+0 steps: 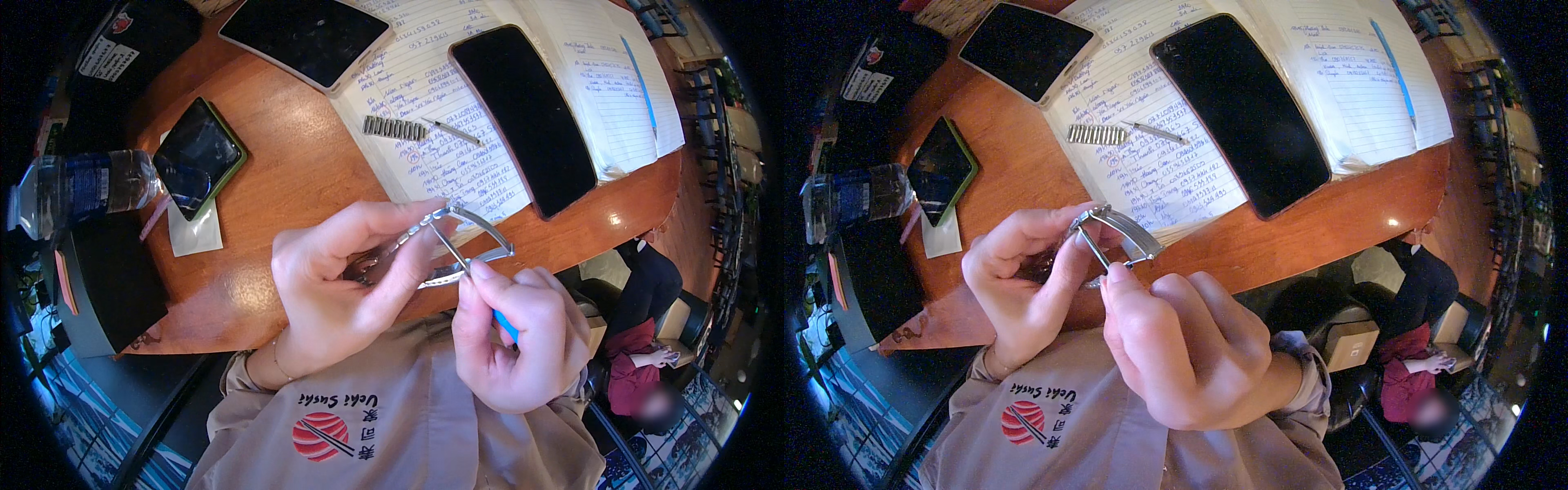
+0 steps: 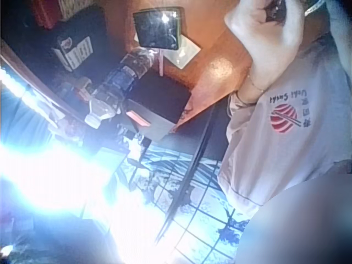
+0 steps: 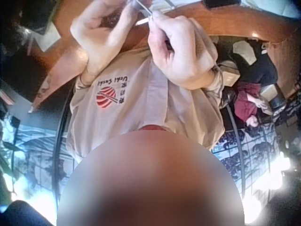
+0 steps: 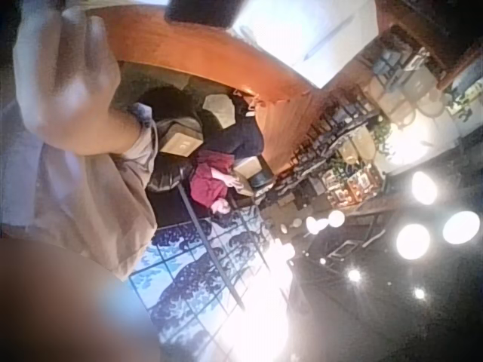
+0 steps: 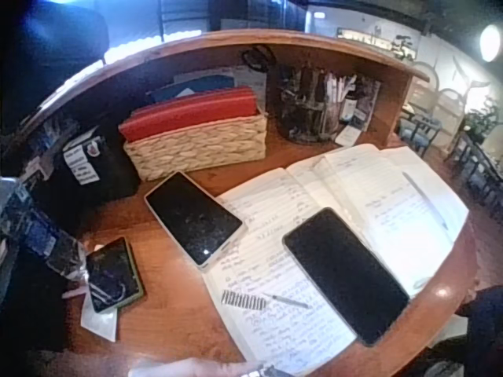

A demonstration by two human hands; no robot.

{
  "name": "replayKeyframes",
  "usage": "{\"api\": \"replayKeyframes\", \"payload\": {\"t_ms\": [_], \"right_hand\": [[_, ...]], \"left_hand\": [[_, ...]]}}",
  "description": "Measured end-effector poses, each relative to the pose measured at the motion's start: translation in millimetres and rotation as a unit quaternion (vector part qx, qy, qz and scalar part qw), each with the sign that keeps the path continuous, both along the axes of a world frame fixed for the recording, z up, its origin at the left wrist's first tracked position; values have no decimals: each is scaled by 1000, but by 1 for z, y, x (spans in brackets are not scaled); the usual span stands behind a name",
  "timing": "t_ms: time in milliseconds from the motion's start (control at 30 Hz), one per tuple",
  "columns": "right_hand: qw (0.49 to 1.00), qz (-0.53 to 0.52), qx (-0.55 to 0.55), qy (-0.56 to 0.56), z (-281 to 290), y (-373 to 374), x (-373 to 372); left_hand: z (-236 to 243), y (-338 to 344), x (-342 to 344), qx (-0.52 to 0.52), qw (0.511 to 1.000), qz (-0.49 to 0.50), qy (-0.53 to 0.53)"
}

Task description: The person uses a small screwdriver to remove a pin from a metal watch band, then reinserts the pin to reassemble the band. They handle the band and pin repeatedly, testing the clasp and alignment.

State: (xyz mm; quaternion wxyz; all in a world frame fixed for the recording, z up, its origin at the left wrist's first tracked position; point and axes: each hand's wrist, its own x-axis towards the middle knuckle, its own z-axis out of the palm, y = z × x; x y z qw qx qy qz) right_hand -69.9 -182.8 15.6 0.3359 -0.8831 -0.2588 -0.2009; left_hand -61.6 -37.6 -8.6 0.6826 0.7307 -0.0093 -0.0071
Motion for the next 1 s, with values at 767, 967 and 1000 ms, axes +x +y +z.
{"api": "replayKeyframes", "payload": {"t_ms": [767,967,1000], "right_hand": [[981,22,185,45,-24,-3,-15],[998,-11,69,-1,-13,-3,-12],[998,-12,61,-3,-12,-3,-12]], "left_hand": [[3,9,1,64,991,-57,-103],[0,1,-4,12,999,-13,-46],[0,1,-4,1,999,-17,-40]]}}
